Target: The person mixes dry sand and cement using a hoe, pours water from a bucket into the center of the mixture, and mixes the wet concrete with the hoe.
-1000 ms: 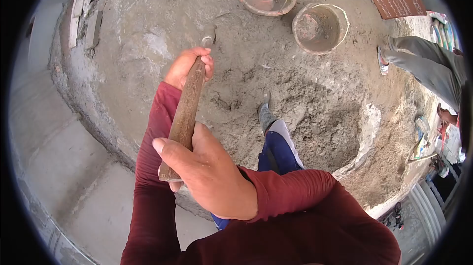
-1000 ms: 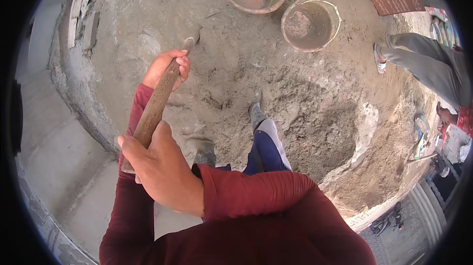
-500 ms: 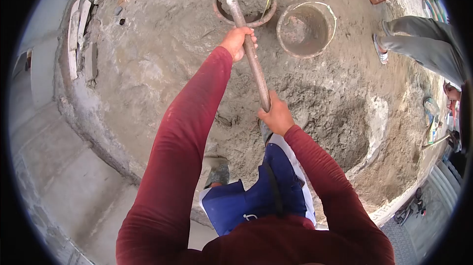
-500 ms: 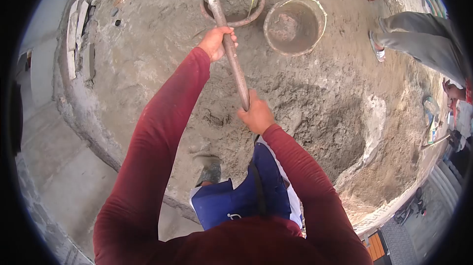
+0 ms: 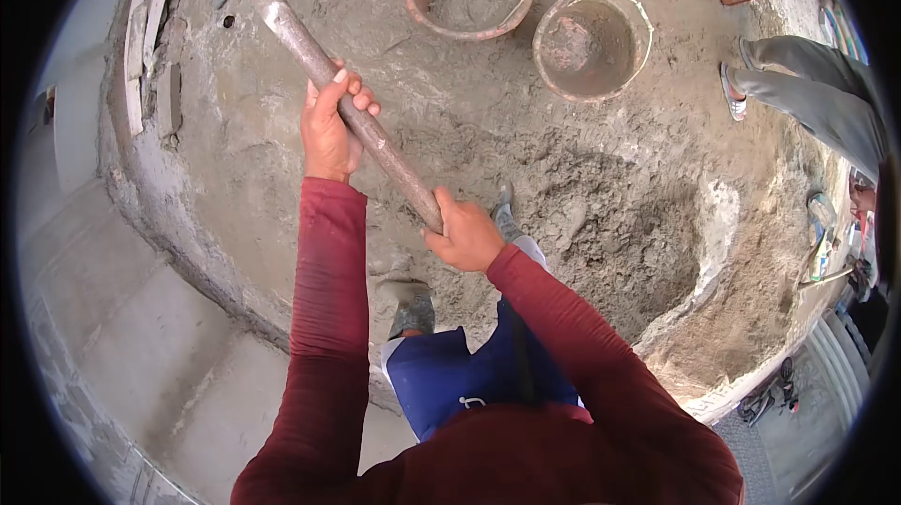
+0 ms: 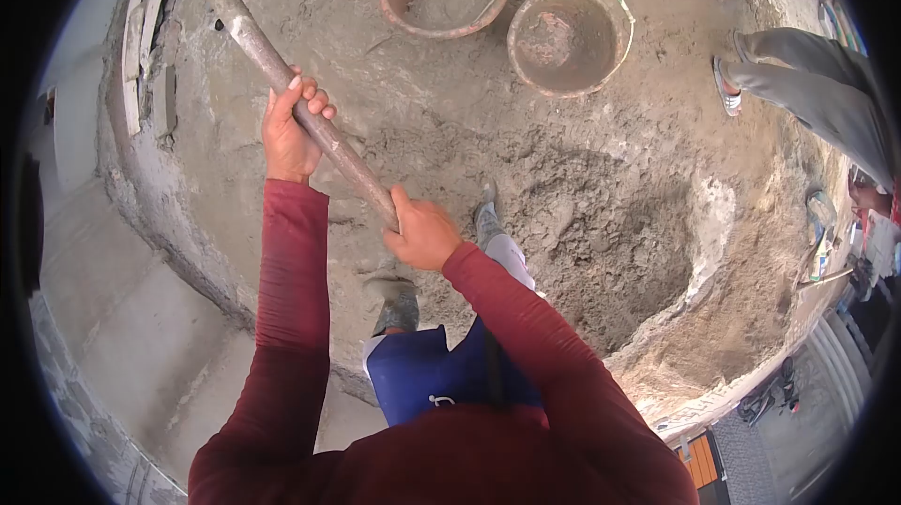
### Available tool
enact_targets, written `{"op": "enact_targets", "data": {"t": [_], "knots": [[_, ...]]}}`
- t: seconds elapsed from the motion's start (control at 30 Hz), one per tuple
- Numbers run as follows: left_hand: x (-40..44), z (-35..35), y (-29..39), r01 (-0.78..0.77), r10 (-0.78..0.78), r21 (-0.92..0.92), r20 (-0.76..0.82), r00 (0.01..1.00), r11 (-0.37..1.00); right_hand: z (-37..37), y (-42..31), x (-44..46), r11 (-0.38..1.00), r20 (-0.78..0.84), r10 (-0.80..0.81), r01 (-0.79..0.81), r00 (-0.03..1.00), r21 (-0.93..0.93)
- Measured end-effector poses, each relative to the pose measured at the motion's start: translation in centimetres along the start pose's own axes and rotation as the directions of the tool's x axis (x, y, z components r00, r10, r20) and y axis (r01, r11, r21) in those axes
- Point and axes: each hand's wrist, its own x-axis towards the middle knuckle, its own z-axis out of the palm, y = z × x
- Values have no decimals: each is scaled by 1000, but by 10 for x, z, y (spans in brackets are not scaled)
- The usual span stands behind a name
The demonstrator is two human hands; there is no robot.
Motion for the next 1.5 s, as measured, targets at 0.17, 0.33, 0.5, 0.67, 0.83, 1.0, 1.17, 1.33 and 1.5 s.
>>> {"op": "enact_targets", "data": {"t": [0.17,0.33,0.5,0.67,0.83,1.0,1.17,1.33,1.5], "knots": [[-15,-86,-63,159,-56,298,-328,943,941,58,3,67,995,-37,20,-17,999,96],[-92,-182,-236,665,-518,334,-432,738,668,151,86,42,705,173,430,-449,886,549],[-172,-181,-266,851,-781,300,-349,518,431,198,114,-41,568,257,660,-693,706,444],[-135,-165,-202,853,-835,-50,-243,494,519,124,28,-2,389,426,587,-701,689,597],[-86,-134,-156,697,-808,-428,-172,563,576,50,-88,-21,216,422,558,-617,714,757],[-65,-58,-48,749,-802,-337,-34,596,571,1,-169,-62,317,266,191,-315,945,895],[-64,29,22,647,-643,-349,146,752,677,-32,-200,-115,621,75,56,-94,996,778],[-58,70,-45,295,-296,27,53,954,955,-48,-100,-142,942,-48,213,-192,976,275],[2,57,-161,276,-278,105,11,960,956,-26,89,-64,946,-318,224,-284,921,-158]]}}
